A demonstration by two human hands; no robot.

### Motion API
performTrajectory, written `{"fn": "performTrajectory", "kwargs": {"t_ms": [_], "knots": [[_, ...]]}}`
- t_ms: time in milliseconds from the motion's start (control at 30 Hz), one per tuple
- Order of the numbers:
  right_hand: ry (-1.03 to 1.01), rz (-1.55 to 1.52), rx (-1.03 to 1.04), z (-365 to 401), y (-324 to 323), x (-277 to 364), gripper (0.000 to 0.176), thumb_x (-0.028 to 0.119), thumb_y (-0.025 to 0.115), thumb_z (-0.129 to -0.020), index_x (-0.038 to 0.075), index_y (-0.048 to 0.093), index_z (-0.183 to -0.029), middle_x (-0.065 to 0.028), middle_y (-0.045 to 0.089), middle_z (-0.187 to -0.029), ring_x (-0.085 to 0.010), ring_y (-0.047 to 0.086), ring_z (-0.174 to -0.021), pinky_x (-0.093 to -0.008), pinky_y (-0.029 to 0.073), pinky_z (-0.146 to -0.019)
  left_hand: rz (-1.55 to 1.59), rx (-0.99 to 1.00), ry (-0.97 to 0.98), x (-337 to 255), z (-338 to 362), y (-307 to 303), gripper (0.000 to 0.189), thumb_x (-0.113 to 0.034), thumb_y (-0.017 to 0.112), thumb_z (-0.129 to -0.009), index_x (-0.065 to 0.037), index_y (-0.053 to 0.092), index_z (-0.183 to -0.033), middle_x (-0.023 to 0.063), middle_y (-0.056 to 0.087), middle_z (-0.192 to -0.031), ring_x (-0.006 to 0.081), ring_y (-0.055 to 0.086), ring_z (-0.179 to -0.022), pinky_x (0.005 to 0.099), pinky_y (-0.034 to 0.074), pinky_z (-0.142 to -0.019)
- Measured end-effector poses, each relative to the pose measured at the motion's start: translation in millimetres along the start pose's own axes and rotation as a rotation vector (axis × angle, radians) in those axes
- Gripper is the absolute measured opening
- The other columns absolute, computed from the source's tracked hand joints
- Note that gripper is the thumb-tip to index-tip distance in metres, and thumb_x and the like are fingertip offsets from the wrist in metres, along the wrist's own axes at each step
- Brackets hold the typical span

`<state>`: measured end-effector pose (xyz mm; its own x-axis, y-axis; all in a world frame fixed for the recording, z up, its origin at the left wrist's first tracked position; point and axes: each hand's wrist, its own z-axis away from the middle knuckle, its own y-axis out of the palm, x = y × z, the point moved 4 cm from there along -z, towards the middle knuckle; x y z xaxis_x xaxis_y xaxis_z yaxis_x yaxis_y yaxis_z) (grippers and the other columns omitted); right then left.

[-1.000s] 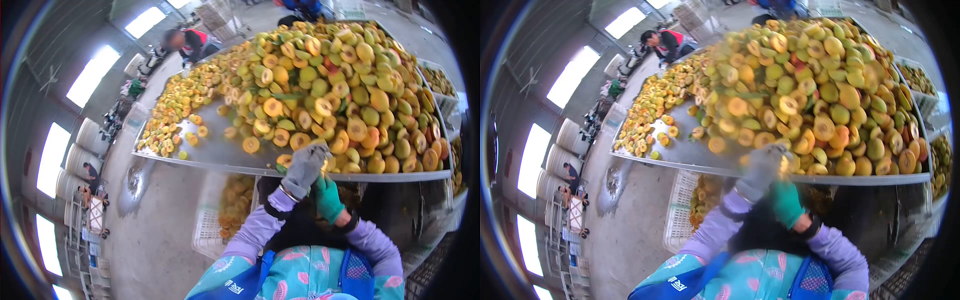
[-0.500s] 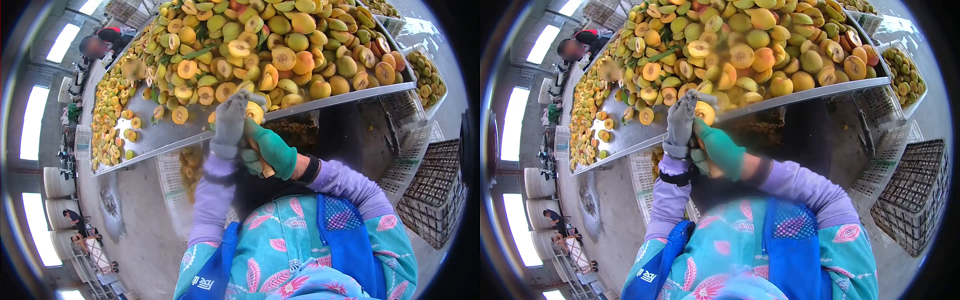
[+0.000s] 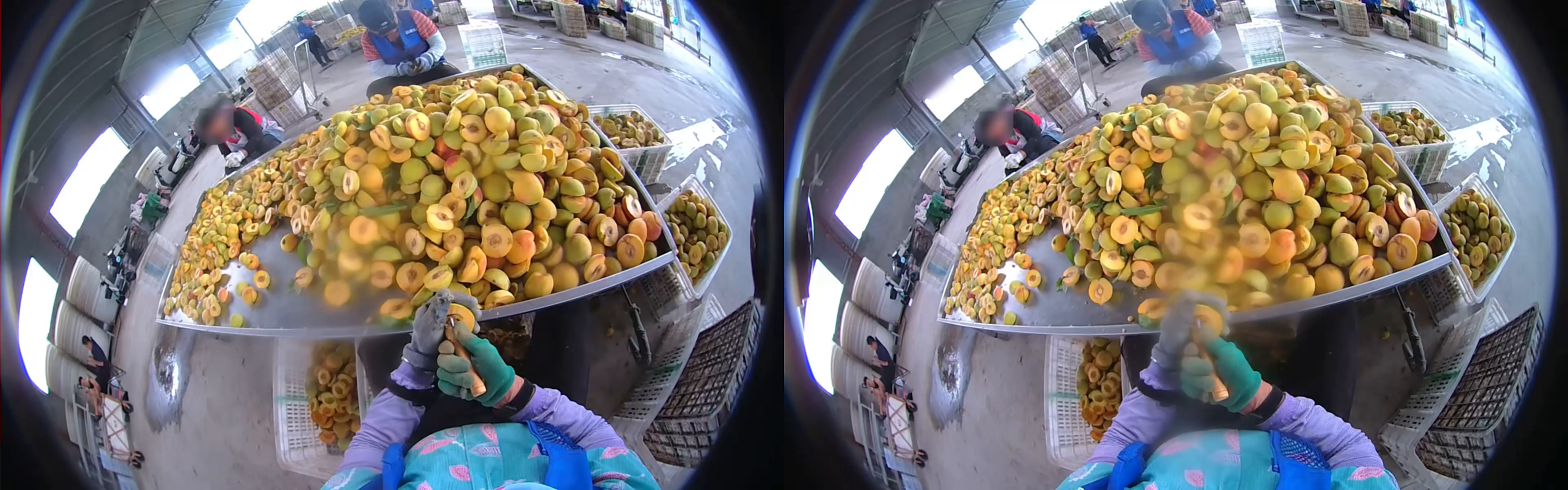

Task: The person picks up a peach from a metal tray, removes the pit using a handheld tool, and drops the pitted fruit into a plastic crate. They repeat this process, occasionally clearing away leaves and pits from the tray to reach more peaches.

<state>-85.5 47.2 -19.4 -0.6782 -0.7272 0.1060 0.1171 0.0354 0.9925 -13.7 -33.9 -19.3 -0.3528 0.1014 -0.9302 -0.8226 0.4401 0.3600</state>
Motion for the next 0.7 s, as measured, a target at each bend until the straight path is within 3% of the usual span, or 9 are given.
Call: {"fn": "performTrajectory", "kwargs": {"t_ms": [200, 300, 433, 533, 600, 633, 700], "knots": [[0.055, 0.148, -0.089, -1, -3, 6, 0.042, 0.053, 0.036, -0.098, 0.016, 0.050, -0.086, 0.0064, 0.040, -0.057, -0.0093, 0.037, -0.040, -0.0263, 0.033, -0.046, -0.078, 0.094, 0.017, 2, -4, -5, 0.051, -0.044, 0.045, -0.098, 0.003, 0.063, -0.099, 0.0136, 0.065, -0.084, 0.0185, 0.062, -0.071, 0.0287, 0.052, -0.066], [-0.010, -0.082, 0.085, -5, 2, -1, 0.043, 0.055, 0.036, -0.098, 0.016, 0.049, -0.085, 0.0066, 0.040, -0.057, -0.0091, 0.037, -0.041, -0.0262, 0.033, -0.047, -0.206, 0.190, 0.082, -17, -14, 6, 0.048, -0.041, 0.044, -0.099, 0.003, 0.063, -0.097, 0.0133, 0.065, -0.084, 0.0182, 0.062, -0.073, 0.0292, 0.052, -0.068], [-0.061, 0.437, -0.240, 0, 5, -1, 0.044, 0.057, 0.036, -0.097, 0.017, 0.049, -0.085, 0.0072, 0.039, -0.056, -0.0093, 0.036, -0.040, -0.0266, 0.032, -0.043, -0.144, 0.255, 0.034, -19, -14, 3, 0.047, -0.038, 0.042, -0.100, 0.003, 0.064, -0.094, 0.0138, 0.065, -0.083, 0.0183, 0.062, -0.073, 0.0291, 0.051, -0.069], [0.028, 0.046, -0.009, -7, 19, -4, 0.041, 0.054, 0.037, -0.098, 0.017, 0.048, -0.085, 0.0070, 0.039, -0.055, -0.0092, 0.036, -0.038, -0.0266, 0.031, -0.042, 0.071, 0.231, 0.103, -19, -12, 6, 0.050, -0.039, 0.041, -0.100, 0.004, 0.063, -0.088, 0.0148, 0.065, -0.082, 0.0187, 0.062, -0.072, 0.0288, 0.051, -0.068], [0.056, -0.120, 0.144, -7, 19, -11, 0.038, 0.050, 0.037, -0.099, 0.016, 0.050, -0.087, 0.0069, 0.041, -0.056, -0.0087, 0.036, -0.039, -0.0267, 0.031, -0.043, 0.034, 0.271, 0.181, -24, -6, 6, 0.052, -0.044, 0.038, -0.100, 0.001, 0.061, -0.087, 0.0160, 0.064, -0.080, 0.0195, 0.061, -0.070, 0.0287, 0.051, -0.064], [0.135, -0.095, 0.174, -7, 21, -9, 0.040, 0.051, 0.036, -0.099, 0.016, 0.050, -0.088, 0.0065, 0.041, -0.056, -0.0083, 0.036, -0.039, -0.0257, 0.032, -0.043, -0.075, 0.231, 0.192, -26, 0, -3, 0.053, -0.050, 0.038, -0.098, -0.001, 0.060, -0.091, 0.0142, 0.063, -0.078, 0.0192, 0.061, -0.069, 0.0283, 0.051, -0.062], [0.285, 0.165, 0.162, -6, 24, -12, 0.042, 0.052, 0.035, -0.099, 0.015, 0.050, -0.089, 0.0055, 0.042, -0.056, -0.0086, 0.036, -0.039, -0.0247, 0.033, -0.043, 0.079, -0.388, 0.017, -47, 41, -7, 0.053, -0.052, 0.042, -0.097, -0.002, 0.060, -0.095, 0.0124, 0.063, -0.080, 0.0183, 0.062, -0.071, 0.0278, 0.050, -0.063]]}}
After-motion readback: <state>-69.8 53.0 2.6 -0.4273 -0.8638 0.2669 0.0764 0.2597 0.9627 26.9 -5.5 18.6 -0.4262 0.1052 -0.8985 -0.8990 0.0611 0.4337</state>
